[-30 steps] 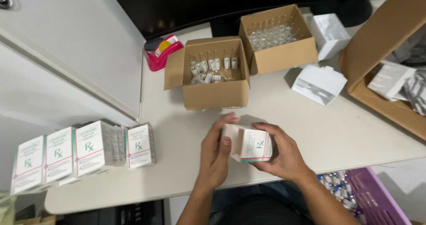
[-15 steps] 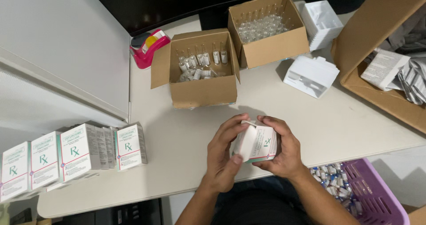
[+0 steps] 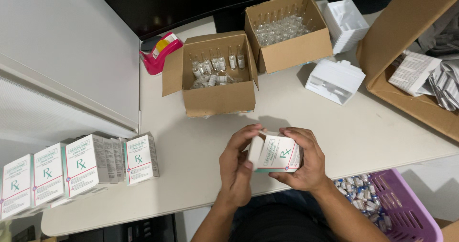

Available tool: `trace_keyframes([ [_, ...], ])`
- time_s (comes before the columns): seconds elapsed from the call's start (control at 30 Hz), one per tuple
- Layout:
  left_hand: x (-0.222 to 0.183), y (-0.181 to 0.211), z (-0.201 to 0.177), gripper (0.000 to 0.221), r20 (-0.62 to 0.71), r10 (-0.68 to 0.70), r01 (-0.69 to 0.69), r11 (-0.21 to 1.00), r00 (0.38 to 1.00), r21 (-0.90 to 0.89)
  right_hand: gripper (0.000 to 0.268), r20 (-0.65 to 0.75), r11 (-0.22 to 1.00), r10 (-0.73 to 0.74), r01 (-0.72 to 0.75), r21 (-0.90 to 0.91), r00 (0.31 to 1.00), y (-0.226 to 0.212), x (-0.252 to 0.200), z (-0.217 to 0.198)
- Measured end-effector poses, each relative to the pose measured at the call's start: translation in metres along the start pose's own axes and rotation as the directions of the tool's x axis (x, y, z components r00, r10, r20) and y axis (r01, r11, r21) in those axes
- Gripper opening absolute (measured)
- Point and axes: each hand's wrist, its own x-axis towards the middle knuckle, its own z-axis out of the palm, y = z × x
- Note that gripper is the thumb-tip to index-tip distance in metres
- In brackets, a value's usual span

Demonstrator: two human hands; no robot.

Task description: The person assembles medical kits by placing small vials and folded instruction leaflets into white plastic trays, then inserting the trays into labeled cardboard boxes. The person handles vials, leaflets, trays, and boxes repeatedly.

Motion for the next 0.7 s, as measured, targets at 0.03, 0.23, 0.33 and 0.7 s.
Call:
trace_keyframes([
  [0.03,0.000,0.000,0.000,0.046,-0.010,-0.009,0.009,1.000,1.000,-0.012,0.090,0.000,1.000,0.001,-0.001,-0.006,1.000,-0.001,0.001,0.000],
  [0.23,0.000,-0.001,0.001,0.048,-0.026,-0.028,0.031,0.991,0.999,0.129,0.089,-0.037,0.986,-0.063,0.056,-0.159,0.997,-0.008,0.004,0.000],
  [0.33,-0.001,0.001,0.000,0.050,-0.012,-0.005,0.007,0.987,1.000,0.160,0.088,-0.040,0.986,-0.059,0.052,-0.159,0.997,-0.010,0.007,0.000],
  [0.7,0.001,-0.031,-0.003,0.058,-0.186,-0.217,0.236,0.968,0.958,0.090,0.094,0.003,0.980,0.044,-0.043,-0.195,0.999,-0.012,0.015,0.002],
])
